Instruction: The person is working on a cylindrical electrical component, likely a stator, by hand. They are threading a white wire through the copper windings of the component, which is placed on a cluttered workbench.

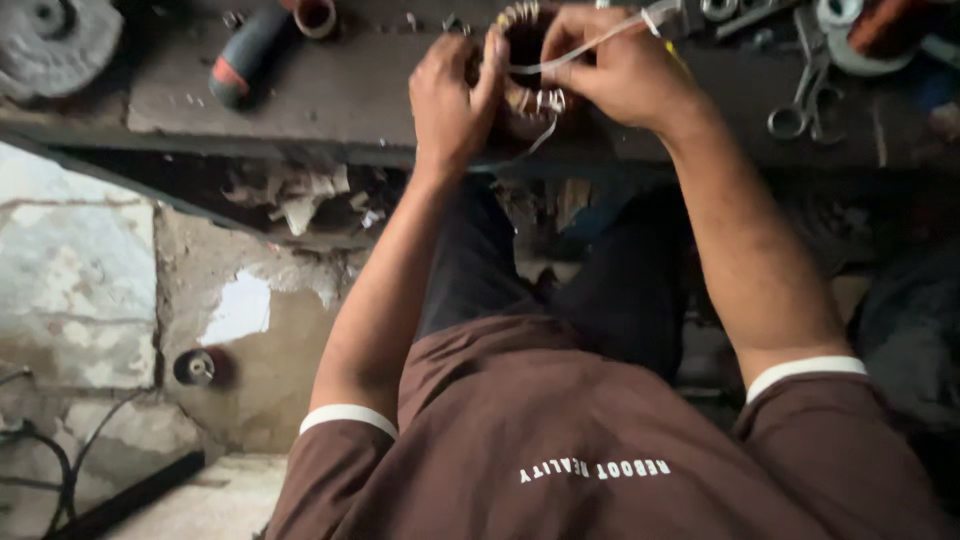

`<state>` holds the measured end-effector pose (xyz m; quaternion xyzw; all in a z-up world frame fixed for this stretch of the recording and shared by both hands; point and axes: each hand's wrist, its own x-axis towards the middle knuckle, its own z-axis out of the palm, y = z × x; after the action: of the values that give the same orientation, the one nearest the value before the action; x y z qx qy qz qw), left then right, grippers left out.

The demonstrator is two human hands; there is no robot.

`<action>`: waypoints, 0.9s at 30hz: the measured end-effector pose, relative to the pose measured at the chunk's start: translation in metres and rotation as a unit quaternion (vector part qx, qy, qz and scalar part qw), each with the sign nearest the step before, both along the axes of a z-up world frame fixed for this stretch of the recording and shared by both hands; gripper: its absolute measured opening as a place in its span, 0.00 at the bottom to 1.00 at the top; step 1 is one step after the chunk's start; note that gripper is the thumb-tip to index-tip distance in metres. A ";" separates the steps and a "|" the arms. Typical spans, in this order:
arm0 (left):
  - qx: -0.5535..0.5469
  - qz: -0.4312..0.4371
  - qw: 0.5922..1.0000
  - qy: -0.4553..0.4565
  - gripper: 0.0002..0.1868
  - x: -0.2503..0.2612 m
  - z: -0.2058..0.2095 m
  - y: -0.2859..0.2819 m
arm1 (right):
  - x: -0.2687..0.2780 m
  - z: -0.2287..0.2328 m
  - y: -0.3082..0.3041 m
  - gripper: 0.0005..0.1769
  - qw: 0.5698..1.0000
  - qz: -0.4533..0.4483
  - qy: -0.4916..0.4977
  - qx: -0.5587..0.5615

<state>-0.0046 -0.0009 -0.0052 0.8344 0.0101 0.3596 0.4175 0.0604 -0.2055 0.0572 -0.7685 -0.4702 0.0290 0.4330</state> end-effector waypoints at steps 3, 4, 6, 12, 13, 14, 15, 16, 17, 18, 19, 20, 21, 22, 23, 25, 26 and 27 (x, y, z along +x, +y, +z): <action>0.042 0.052 0.995 -0.075 0.15 -0.006 -0.004 -0.012 | -0.004 -0.010 -0.006 0.03 0.998 -0.031 0.051 -0.013; 0.070 0.076 0.988 -0.116 0.13 -0.010 -0.005 -0.014 | -0.005 -0.012 -0.007 0.02 0.998 -0.031 0.051 -0.001; 0.088 0.071 0.986 -0.121 0.11 -0.012 -0.002 -0.014 | -0.003 -0.013 -0.006 0.03 0.998 -0.027 0.045 0.028; 0.110 0.072 0.986 -0.103 0.12 -0.015 -0.004 -0.018 | -0.009 -0.025 -0.007 0.02 0.995 -0.036 0.037 0.090; 0.113 0.074 0.985 -0.105 0.13 -0.014 -0.002 -0.018 | -0.009 -0.024 -0.007 0.03 0.993 -0.039 0.016 0.106; 0.115 0.073 0.984 -0.111 0.13 -0.012 0.001 -0.016 | -0.009 -0.023 -0.005 0.04 0.992 -0.043 -0.004 0.121; 0.112 0.070 0.985 -0.114 0.13 -0.013 0.000 -0.017 | -0.011 -0.026 -0.007 0.05 0.990 -0.049 -0.021 0.134; 0.110 0.067 0.985 -0.117 0.13 -0.014 -0.001 -0.019 | -0.012 -0.029 -0.008 0.05 0.989 -0.048 0.000 0.137; 0.109 0.067 0.985 -0.113 0.12 -0.013 -0.001 -0.019 | -0.011 -0.030 -0.007 0.05 0.989 -0.044 0.019 0.141; 0.108 0.066 0.986 -0.110 0.12 -0.013 -0.002 -0.020 | -0.009 -0.032 -0.007 0.06 0.988 -0.040 0.038 0.144; 0.108 0.065 0.986 -0.106 0.12 -0.014 -0.003 -0.019 | -0.008 -0.037 -0.004 0.05 0.987 -0.035 0.050 0.152; 0.110 0.069 0.986 -0.108 0.12 -0.015 -0.004 -0.018 | -0.008 -0.041 -0.002 0.04 0.985 -0.030 0.061 0.159; 0.113 0.070 0.985 -0.111 0.13 -0.014 -0.003 -0.018 | -0.004 -0.044 -0.001 0.03 0.983 -0.026 0.071 0.167; 0.116 0.072 0.984 -0.115 0.13 -0.012 -0.002 -0.016 | -0.003 -0.048 0.001 0.03 0.981 -0.035 0.065 0.180; 0.112 0.069 0.985 -0.108 0.13 -0.012 -0.004 -0.017 | -0.002 -0.053 0.000 0.03 0.979 -0.044 0.061 0.188; 0.108 0.061 0.988 -0.096 0.13 -0.011 -0.004 -0.015 | -0.003 -0.063 0.000 0.03 0.976 -0.071 0.027 0.203; 0.101 0.054 0.989 -0.099 0.13 -0.014 -0.003 -0.015 | -0.005 -0.067 0.002 0.03 0.974 -0.087 -0.003 0.210; 0.096 0.047 0.988 -0.107 0.13 -0.015 0.000 -0.014 | -0.004 -0.066 0.005 0.03 0.969 -0.103 -0.039 0.219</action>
<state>-0.0197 -0.0147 -0.0053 0.8256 -0.0300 0.4657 0.3170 0.0562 -0.2007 -0.0093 -0.6998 -0.3997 -0.1497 0.5728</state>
